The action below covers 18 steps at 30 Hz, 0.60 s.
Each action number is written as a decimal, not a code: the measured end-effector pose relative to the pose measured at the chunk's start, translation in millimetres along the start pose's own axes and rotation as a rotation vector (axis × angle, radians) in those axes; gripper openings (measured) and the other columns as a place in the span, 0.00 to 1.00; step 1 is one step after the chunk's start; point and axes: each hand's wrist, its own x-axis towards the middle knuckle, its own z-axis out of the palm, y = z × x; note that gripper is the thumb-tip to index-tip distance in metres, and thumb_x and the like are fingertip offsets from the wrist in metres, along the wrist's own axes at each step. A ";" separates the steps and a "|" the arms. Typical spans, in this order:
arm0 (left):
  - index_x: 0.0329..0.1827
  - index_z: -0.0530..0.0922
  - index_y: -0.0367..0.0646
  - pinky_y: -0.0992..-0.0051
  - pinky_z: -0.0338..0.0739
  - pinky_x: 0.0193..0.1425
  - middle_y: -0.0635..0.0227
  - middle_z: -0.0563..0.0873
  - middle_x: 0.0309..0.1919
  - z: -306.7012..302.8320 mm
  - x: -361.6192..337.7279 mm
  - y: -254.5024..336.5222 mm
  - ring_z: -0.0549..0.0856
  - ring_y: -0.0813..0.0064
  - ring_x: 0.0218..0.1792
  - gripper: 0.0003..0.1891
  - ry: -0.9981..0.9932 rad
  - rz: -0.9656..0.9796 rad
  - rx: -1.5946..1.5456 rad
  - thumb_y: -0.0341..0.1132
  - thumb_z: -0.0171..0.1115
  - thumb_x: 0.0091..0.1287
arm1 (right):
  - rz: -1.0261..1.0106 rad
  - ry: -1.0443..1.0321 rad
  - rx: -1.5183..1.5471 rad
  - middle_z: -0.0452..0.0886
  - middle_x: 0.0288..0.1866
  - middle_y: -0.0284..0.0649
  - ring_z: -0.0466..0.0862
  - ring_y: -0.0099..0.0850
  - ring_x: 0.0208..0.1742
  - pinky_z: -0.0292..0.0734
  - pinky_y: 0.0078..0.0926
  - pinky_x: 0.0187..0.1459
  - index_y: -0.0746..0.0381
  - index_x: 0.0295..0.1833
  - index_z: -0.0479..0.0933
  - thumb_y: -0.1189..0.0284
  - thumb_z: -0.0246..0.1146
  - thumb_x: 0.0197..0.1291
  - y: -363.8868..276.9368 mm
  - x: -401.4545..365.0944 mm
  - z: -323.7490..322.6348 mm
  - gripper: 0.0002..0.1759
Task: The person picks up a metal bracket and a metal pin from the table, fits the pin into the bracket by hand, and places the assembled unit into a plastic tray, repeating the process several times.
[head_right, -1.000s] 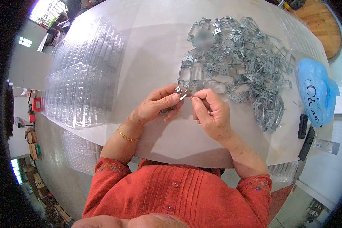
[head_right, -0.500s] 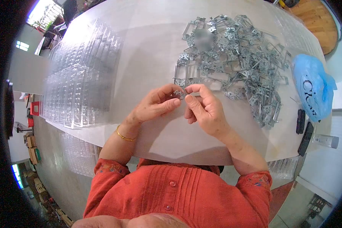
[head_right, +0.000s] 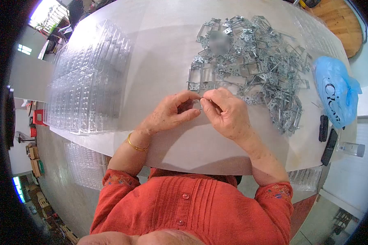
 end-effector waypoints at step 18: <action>0.64 0.77 0.31 0.79 0.73 0.29 0.68 0.81 0.34 -11.0 0.8 -1.7 0.79 0.80 0.28 0.26 -0.095 -0.166 -0.618 0.48 0.53 0.80 | 0.397 0.096 0.595 0.76 0.28 0.29 0.72 0.14 0.24 0.67 0.14 0.25 0.61 0.50 0.73 0.71 0.56 0.79 -2.9 -0.3 -5.7 0.05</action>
